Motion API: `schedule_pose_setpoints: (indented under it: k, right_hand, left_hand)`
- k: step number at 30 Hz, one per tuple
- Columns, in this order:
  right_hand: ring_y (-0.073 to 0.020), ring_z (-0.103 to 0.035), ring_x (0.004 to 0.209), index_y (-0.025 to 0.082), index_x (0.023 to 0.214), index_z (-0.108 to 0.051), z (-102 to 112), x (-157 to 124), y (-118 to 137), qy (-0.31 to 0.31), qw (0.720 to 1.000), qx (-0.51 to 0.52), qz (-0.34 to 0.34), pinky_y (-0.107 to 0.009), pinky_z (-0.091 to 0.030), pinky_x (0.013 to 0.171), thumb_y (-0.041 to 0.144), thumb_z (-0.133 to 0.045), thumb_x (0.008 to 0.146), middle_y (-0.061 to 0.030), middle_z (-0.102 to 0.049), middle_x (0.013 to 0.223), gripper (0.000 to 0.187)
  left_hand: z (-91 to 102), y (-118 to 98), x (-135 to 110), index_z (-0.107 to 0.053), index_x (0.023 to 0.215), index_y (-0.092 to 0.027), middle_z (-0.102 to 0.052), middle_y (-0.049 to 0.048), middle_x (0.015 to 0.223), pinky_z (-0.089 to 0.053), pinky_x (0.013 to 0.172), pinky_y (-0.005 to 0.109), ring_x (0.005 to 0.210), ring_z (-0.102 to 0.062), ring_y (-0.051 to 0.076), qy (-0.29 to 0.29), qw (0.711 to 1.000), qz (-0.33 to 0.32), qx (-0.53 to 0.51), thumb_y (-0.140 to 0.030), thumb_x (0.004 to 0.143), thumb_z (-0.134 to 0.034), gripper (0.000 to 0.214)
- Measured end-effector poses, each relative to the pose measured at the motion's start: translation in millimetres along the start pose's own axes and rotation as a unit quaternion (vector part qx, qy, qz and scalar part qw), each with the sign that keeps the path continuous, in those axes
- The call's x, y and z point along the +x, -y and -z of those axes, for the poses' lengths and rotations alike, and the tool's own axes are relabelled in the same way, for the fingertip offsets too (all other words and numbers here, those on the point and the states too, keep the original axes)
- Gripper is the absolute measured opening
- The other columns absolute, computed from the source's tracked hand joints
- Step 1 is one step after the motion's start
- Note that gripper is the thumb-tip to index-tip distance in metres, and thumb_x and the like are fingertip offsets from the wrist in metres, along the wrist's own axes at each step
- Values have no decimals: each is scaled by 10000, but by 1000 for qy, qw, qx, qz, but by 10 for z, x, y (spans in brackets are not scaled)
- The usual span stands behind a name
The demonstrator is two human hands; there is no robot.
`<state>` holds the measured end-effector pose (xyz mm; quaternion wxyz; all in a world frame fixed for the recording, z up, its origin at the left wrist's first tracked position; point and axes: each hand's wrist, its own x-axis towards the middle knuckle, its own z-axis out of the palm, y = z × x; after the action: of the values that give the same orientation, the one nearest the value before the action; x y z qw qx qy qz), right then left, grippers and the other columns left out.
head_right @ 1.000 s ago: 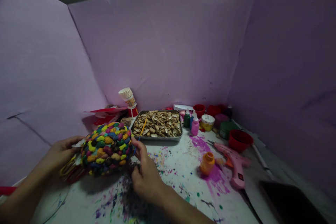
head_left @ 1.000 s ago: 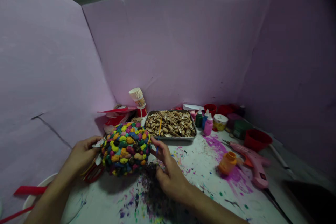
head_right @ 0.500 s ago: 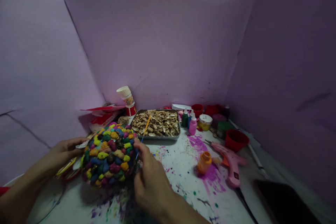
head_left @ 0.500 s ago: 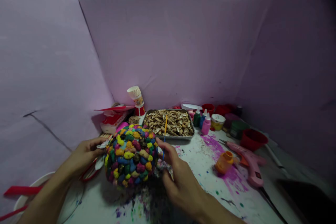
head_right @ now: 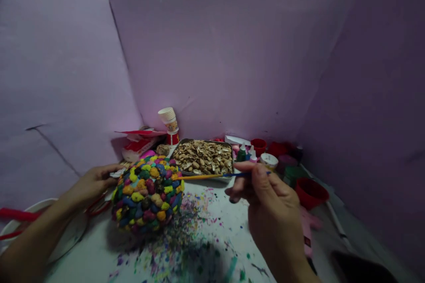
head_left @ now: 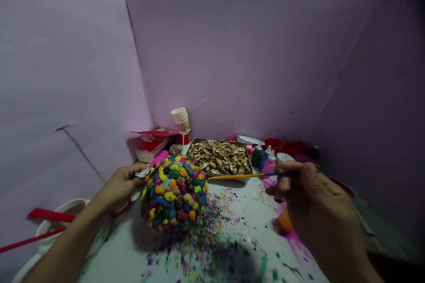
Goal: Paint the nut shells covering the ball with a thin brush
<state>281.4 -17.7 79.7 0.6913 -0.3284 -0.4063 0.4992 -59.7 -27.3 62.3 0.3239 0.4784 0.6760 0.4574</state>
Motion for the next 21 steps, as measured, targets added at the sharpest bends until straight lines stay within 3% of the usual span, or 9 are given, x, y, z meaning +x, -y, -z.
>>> schedule_pose_setpoints:
  k: [4, 9, 15, 21]
  right_hand:
    - [-65, -507, 404, 180, 638, -745, -67, 103, -293, -19, 982, 66, -178, -180, -489, 396, 514, -940, 339, 29, -590, 478, 489]
    - [-53, -516, 429, 155, 660, -734, -140, -10, -598, -6, 950, 112, -293, -160, -506, 408, 390, -973, 314, 42, -610, 519, 482]
    - [-47, -506, 407, 144, 662, -721, -169, -88, -729, 1, 932, 130, -338, -153, -502, 389, 350, -979, 323, 48, -606, 516, 473]
    - [-51, -508, 404, 159, 697, -729, -121, -78, -835, 42, 955, 117, -271, -151, -500, 393, 408, -940, 471, 42, -613, 531, 397]
  left_hand:
    - [-8, 41, 14, -734, 699, -211, -768, 46, 779, -543, 780, 363, 856, -676, 284, 3, 1000, -11, -21, -226, 441, -653, 271]
    - [1, 72, 29, -734, 692, -198, -757, 45, 769, -524, 822, 365, 850, -670, 273, 10, 999, -22, -22, -237, 455, -673, 248]
    - [7, 66, 28, -736, 696, -193, -758, 43, 761, -529, 816, 374, 859, -673, 288, 11, 1000, -17, -19, -239, 443, -690, 261]
    - [15, 80, 31, -744, 726, -195, -764, 51, 795, -527, 833, 379, 853, -680, 281, 19, 999, -22, -19, -244, 468, -696, 267]
